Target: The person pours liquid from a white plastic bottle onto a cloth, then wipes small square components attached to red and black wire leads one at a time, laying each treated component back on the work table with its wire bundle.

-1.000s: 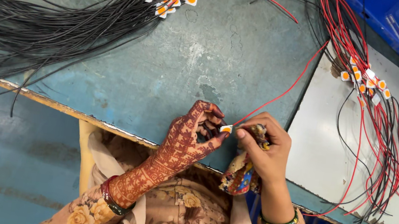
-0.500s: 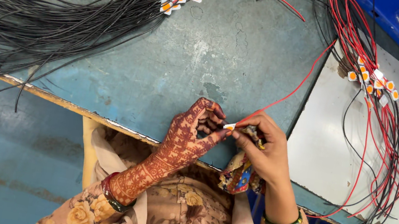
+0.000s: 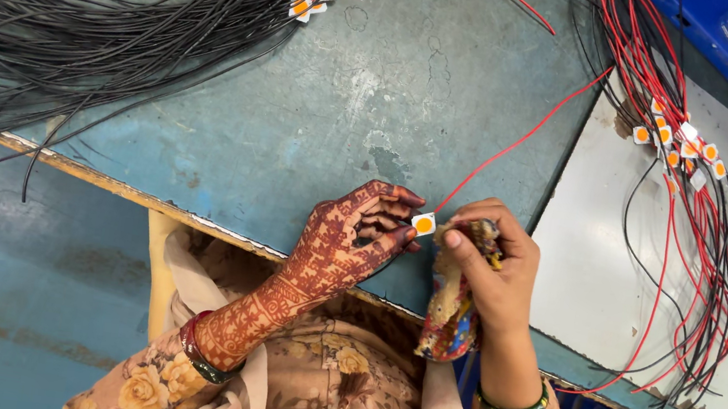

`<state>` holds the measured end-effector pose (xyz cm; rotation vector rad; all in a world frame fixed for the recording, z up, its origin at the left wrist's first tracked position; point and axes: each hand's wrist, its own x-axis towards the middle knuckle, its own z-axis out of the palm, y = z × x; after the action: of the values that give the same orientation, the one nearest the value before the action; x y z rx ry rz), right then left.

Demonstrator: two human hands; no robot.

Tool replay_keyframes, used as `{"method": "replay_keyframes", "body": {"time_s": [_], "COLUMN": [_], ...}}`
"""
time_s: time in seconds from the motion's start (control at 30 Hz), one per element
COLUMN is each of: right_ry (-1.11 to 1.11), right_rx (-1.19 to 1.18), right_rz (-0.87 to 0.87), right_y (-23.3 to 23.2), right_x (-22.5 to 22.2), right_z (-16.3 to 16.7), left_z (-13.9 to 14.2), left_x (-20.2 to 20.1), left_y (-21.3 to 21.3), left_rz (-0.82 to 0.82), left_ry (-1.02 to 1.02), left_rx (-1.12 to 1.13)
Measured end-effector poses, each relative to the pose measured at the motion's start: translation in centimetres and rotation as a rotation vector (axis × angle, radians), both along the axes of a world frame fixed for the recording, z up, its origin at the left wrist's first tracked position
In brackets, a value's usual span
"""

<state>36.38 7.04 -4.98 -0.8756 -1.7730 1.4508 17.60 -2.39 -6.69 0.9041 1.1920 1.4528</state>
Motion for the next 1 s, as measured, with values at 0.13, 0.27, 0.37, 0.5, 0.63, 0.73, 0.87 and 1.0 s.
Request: {"method": "replay_keyframes", "body": {"time_s": [0.13, 0.27, 0.37, 0.5, 0.63, 0.73, 0.87, 1.0], "right_ry": [-0.143, -0.147, -0.166, -0.196, -0.129, -0.137, -0.200, -0.229], "right_rx": [0.132, 0.024, 0.065, 0.288, 0.409, 0.490, 0.464, 0.464], "right_rz": [0.001, -0.025, -0.041, -0.125, -0.111, -0.065, -0.022, -0.031], "right_y": [-0.3, -0.6, -0.6, -0.7, -1.0, -1.2, -1.1, -1.4], "right_x": [-0.7, -1.0, -1.0, -0.8, -0.7, -1.1, -1.7, -1.9], "right_z": [0.1, 0.4, 0.5, 0.6, 0.9, 0.8, 0.9, 1.0], "left_z": [-0.1, -0.4, -0.5, -0.5, -0.5, -0.4, -0.5, -0.8], "left_x": [0.0, 0.1, 0.2, 0.4, 0.5, 0.5, 0.5, 0.4], "left_y": [0.0, 0.1, 0.2, 0.3, 0.4, 0.3, 0.0, -0.2], "left_rz": [-0.007, -0.005, 0.002, 0.044, 0.060, 0.063, 0.069, 0.047], "left_ry": [0.019, -0.023, -0.059, -0.128, -0.088, -0.025, 0.061, 0.150], "left_rx": [-0.013, -0.004, -0.021, -0.040, -0.013, 0.003, 0.049, 0.050]}}
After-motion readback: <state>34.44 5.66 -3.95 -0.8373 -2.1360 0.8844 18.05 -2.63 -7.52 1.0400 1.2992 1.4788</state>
